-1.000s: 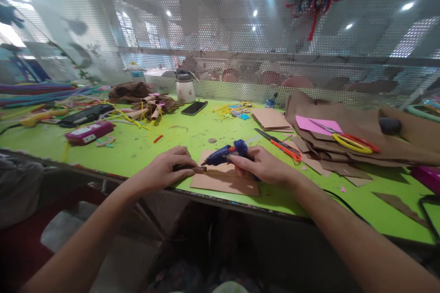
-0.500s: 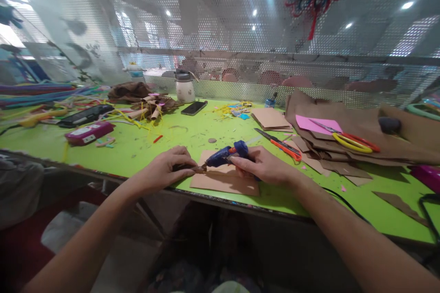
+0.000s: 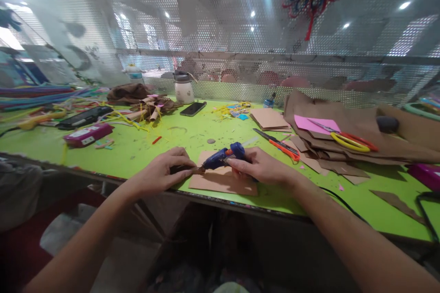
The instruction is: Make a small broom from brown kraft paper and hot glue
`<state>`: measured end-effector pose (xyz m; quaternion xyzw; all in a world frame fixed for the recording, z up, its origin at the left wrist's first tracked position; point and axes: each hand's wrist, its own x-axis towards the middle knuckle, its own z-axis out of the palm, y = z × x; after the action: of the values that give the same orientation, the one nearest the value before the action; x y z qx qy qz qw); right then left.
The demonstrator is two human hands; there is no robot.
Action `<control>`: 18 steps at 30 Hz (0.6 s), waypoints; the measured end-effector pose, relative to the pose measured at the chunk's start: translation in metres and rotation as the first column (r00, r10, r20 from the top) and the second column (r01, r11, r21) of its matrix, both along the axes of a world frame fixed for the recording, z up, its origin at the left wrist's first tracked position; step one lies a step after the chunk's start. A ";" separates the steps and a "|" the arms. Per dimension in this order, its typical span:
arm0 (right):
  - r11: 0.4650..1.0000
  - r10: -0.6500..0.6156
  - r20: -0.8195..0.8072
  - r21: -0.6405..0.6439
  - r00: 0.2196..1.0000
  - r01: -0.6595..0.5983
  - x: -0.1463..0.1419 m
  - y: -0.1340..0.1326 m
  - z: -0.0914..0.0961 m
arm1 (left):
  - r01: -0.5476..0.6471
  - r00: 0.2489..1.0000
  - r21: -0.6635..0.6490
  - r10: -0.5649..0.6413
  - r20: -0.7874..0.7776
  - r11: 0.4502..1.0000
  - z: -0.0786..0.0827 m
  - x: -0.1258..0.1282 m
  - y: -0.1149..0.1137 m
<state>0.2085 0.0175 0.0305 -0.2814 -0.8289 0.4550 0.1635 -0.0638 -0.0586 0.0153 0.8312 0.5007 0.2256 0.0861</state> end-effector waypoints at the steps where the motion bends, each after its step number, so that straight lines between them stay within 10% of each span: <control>1: 1.000 -0.001 0.005 0.010 1.000 0.001 0.001 0.001 0.000 | 0.000 1.000 -0.002 0.000 -0.002 1.000 0.000 0.000 0.000; 18: 0.996 -0.074 -0.004 0.052 0.997 0.074 0.009 0.007 0.002 | 0.104 0.950 0.297 -0.007 -0.313 0.949 -0.010 0.001 -0.006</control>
<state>0.2173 0.0247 0.0327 -0.3070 -0.8293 0.4272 0.1885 -0.0629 -0.0649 0.0055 0.8732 0.4425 0.1665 -0.1181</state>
